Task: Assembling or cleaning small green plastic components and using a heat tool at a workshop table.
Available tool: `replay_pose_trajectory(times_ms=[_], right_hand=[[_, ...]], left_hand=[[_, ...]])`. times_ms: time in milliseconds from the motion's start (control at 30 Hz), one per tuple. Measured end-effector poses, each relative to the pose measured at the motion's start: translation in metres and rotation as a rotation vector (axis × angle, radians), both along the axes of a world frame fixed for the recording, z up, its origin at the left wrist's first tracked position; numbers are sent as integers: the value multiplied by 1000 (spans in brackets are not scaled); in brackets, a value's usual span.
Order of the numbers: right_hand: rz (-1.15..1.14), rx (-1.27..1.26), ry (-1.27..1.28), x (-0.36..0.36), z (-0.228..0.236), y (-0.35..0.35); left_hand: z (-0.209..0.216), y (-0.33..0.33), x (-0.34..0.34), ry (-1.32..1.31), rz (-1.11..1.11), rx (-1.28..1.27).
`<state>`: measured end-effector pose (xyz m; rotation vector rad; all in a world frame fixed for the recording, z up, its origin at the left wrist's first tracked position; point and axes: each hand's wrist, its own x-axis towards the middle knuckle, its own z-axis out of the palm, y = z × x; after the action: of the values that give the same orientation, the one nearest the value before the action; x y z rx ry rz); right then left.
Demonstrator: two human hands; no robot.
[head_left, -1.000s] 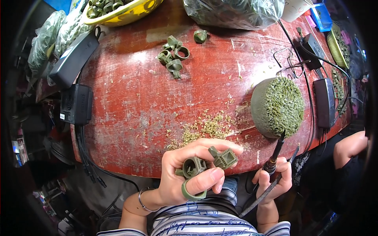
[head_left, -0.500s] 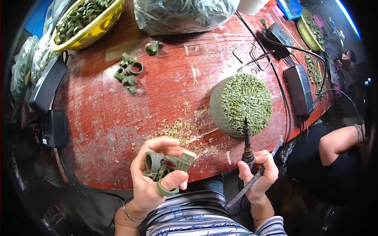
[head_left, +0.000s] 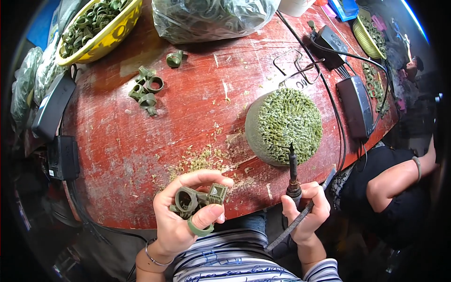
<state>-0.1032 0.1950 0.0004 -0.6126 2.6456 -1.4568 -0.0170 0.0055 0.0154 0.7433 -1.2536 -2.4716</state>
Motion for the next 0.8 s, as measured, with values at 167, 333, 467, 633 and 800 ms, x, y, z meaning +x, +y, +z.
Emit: replay_pose_trajectory(times_ms=[167,333,467,633,800], right_hand=[[9,1,-4,1,0,-1],[73,-45,-3,0,-5,0],[132,-191,-99,11,-9,6],[438,-174,-45,13,-6,-10],[470,-158,-29,15,-9,-18]], left_hand=[[2,0,2,5,2,3],[-2,0,0,42,20,47],[-1,0,-3,98,15,128],[-4,-6,-1,72,-3,144],[0,-8,0,43,-36,223]])
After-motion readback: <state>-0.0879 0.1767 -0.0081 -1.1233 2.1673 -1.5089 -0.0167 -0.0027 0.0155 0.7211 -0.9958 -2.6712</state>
